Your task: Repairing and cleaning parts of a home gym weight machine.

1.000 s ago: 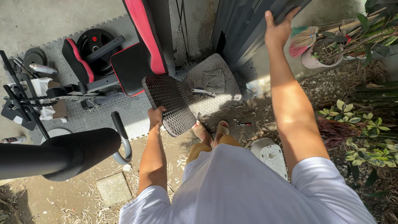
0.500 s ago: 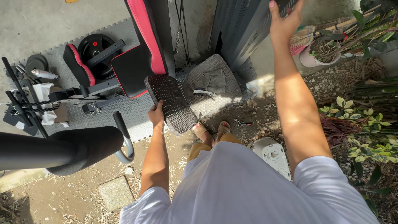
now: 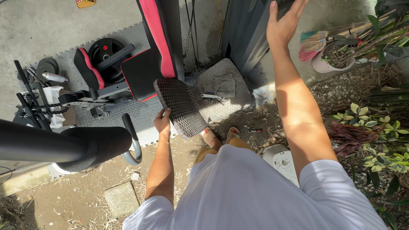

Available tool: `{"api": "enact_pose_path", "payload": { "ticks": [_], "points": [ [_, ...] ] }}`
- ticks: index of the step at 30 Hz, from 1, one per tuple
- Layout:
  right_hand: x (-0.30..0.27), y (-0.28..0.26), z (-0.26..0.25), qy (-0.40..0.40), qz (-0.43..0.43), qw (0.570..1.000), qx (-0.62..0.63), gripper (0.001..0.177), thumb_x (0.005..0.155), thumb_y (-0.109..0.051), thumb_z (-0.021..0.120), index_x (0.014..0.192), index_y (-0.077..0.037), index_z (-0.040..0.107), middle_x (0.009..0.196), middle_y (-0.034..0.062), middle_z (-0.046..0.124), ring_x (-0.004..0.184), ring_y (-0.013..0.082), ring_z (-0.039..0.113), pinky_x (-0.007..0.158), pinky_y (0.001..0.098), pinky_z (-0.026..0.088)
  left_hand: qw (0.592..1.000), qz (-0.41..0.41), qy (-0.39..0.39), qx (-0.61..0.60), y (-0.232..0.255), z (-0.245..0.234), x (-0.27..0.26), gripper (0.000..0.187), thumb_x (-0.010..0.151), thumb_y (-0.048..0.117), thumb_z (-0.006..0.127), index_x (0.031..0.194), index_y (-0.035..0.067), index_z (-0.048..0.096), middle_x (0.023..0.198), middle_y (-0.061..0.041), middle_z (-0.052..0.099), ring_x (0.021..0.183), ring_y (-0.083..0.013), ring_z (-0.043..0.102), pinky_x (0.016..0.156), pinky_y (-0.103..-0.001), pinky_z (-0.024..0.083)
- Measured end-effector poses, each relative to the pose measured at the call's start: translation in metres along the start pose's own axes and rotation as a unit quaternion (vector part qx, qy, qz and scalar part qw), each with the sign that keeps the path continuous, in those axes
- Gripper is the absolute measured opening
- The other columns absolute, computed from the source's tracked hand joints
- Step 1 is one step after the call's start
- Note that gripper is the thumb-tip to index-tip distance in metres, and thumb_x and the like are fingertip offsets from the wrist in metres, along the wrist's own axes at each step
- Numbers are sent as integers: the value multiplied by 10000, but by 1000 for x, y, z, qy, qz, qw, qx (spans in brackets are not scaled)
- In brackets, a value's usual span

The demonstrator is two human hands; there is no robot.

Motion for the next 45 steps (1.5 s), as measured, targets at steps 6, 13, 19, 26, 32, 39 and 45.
{"api": "enact_pose_path", "payload": {
  "ticks": [6, 13, 19, 26, 32, 39, 45],
  "points": [
    [-2, 2, 1, -9, -13, 1000, 2, 810, 1150, -371, 782, 1630, -24, 230, 1683, 279, 240, 1571, 495, 270, 1310, 504, 320, 995, 10, 85, 41, 38, -15, -34, 455, 859, 298, 812, 1236, 51, 752, 630, -4, 469, 575, -80, 372, 543, -289, 334],
    [-2, -11, -6, -1, -7, 1000, 3, 715, 1102, -439, 781, 1500, 8, 389, 1507, 257, 448, 1385, 481, 496, 1154, 503, 449, 973, 216, 87, -8, 73, -4, -52, 306, 930, 173, 771, 1209, 47, 765, 776, 62, 455, 645, -53, 344, 561, -252, 354],
    [-18, -12, -24, 25, -19, 1000, -1, 617, 1094, -416, 785, 1412, 20, 485, 1417, 246, 521, 1309, 469, 546, 1115, 501, 461, 981, 172, -54, -75, 84, 45, -71, 233, 1009, 119, 722, 1220, 27, 760, 733, 20, 402, 632, -48, 312, 567, -243, 260],
    [-92, 18, -79, -27, 25, 998, 57, 481, 1040, -237, 771, 1396, 19, 573, 1348, 192, 656, 1184, 350, 668, 1023, 431, 542, 766, -284, -378, -435, 38, 156, -111, 258, 1022, 143, 556, 1234, 14, 627, 720, 29, 443, 555, -78, 397, 478, -232, 338],
    [-212, 114, -149, -219, 171, 959, 64, 418, 1010, -230, 714, 1355, 2, 663, 1248, 160, 720, 1100, 278, 713, 936, 358, 568, 756, -371, -416, -343, -1, 222, -160, 276, 1021, 151, 586, 1270, 34, 615, 736, 43, 444, 614, -72, 423, 540, -228, 387],
    [-378, 240, -190, -339, 440, 823, -119, 366, 949, -272, 715, 1277, -114, 677, 1234, 114, 669, 1028, 253, 660, 905, 428, 505, 797, -367, -426, -221, -109, 309, -163, 257, 992, 181, 632, 1227, 82, 663, 733, 62, 470, 609, -60, 435, 515, -216, 371],
    [-531, 391, -146, -348, 492, 795, -70, 392, 917, -231, 751, 1284, -108, 687, 1203, 123, 720, 959, 248, 756, 832, 421, 660, 803, -318, -497, -83, -213, 404, -159, 268, 976, 206, 599, 1189, 84, 708, 648, 68, 359, 523, -76, 332, 461, -237, 302]
  ]
}}
Point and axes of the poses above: each hand's wrist, its own x-axis towards the middle knuckle, its own z-axis out of the palm, y = z × x, the point moved 3 cm from there along x, towards the middle knuckle
